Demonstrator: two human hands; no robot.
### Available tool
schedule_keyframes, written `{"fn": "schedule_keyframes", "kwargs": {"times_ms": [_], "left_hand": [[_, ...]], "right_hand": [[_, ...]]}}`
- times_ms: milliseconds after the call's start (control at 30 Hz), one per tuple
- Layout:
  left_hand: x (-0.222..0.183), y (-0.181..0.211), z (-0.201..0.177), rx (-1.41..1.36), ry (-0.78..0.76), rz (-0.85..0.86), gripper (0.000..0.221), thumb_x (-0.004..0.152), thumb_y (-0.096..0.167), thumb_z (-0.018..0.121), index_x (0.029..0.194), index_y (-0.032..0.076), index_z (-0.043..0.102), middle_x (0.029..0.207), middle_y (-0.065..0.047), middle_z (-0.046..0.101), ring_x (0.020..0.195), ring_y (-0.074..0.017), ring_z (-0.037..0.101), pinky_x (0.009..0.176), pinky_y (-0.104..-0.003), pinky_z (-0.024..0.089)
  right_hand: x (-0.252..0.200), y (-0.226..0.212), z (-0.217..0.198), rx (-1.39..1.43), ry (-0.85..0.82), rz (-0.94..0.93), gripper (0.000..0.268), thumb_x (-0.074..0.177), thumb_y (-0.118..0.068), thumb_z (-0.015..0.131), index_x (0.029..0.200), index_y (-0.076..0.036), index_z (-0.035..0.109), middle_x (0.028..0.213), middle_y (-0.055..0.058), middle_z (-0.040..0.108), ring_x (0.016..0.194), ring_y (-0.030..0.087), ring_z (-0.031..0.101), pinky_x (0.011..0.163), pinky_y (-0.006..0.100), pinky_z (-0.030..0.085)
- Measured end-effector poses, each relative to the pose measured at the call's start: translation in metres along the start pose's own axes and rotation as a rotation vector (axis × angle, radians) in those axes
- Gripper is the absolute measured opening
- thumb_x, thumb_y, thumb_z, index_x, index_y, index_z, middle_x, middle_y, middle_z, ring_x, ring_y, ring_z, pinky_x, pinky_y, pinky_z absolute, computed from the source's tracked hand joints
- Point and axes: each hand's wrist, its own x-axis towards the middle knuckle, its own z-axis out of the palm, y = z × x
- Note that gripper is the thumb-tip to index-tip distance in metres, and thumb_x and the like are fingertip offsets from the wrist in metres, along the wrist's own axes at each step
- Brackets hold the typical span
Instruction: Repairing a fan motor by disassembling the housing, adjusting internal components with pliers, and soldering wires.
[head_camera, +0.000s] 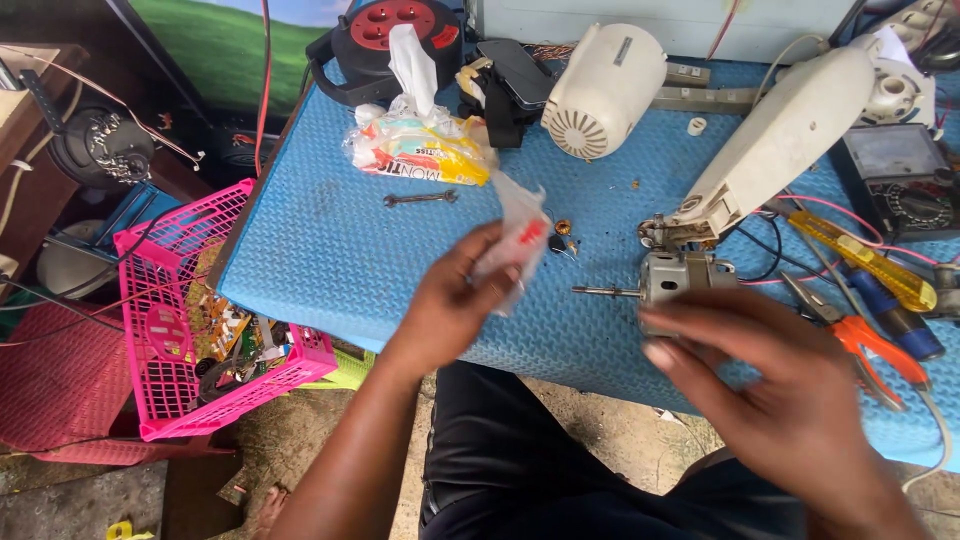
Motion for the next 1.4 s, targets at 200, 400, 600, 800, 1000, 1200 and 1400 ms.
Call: {"fn": "schedule_keyframes", "kwargs": {"times_ms": [200,400,600,800,1000,1200,1400], "left_hand": [[-0.028,0.018,0.028,0.060,-0.094,0.178,0.037,0.101,0.020,0.057,0.136,0.012,0.061,0.112,-0.004,0.066,0.091,-0.0142,0.061,0.080,-0.031,0.048],[-0.036,0.014,0.031,0.132,0.006,0.303,0.036,0.099,0.014,0.060,0.135,0.010,0.060,0.119,-0.009,0.066,0.103,-0.0231,0.067,0.091,-0.034,0.050],[-0.044,0.029,0.038,0.121,0.002,0.258,0.030,0.102,0.028,0.060,0.126,0.011,0.065,0.114,-0.004,0.071,0.099,-0.0185,0.069,0.088,-0.031,0.051],[-0.045,0.024,0.042,0.162,0.044,0.387,0.017,0.100,0.018,0.066,0.114,0.009,0.069,0.101,-0.004,0.071,0.093,-0.0227,0.068,0.083,-0.034,0.051],[-0.049,0.022,0.035,0.203,0.036,0.426,0.015,0.097,0.015,0.068,0.111,0.011,0.070,0.108,-0.005,0.073,0.099,-0.0259,0.066,0.087,-0.037,0.050],[-0.049,0.017,0.030,0.145,0.076,0.329,0.016,0.095,0.019,0.073,0.109,0.011,0.068,0.098,-0.002,0.071,0.091,-0.0199,0.067,0.078,-0.032,0.050],[-0.051,0.022,0.029,-0.010,0.067,0.150,0.019,0.095,0.023,0.073,0.112,0.013,0.074,0.098,0.002,0.074,0.082,-0.0097,0.066,0.073,-0.026,0.049]], "right_hand": [[0.042,-0.012,0.018,0.130,-0.020,-0.360,0.020,0.100,-0.007,0.064,0.115,-0.008,0.077,0.115,0.013,0.065,0.092,0.021,0.071,0.076,0.032,0.055],[0.044,-0.016,0.024,0.127,-0.055,-0.258,0.019,0.097,-0.010,0.067,0.114,-0.010,0.074,0.115,0.010,0.073,0.104,0.019,0.070,0.066,0.027,0.066],[0.044,-0.004,0.025,0.172,-0.178,0.003,0.020,0.096,-0.022,0.067,0.107,-0.010,0.078,0.105,0.001,0.079,0.081,0.011,0.077,0.072,0.025,0.064],[0.046,0.000,0.025,0.265,-0.199,0.202,0.018,0.081,-0.012,0.083,0.099,-0.009,0.085,0.096,0.003,0.087,0.083,0.008,0.081,0.075,0.023,0.065],[0.047,0.002,0.031,0.084,-0.232,0.020,0.014,0.080,-0.016,0.084,0.094,-0.015,0.086,0.082,-0.003,0.084,0.067,0.005,0.072,0.064,0.025,0.055],[0.045,-0.004,0.030,0.057,-0.152,-0.230,0.011,0.089,-0.015,0.078,0.098,-0.012,0.082,0.097,0.001,0.080,0.071,0.012,0.073,0.066,0.030,0.055],[0.046,-0.008,0.036,0.295,-0.036,-0.121,0.016,0.089,-0.004,0.078,0.104,-0.008,0.079,0.104,0.010,0.073,0.072,0.011,0.065,0.051,0.021,0.050]]}}
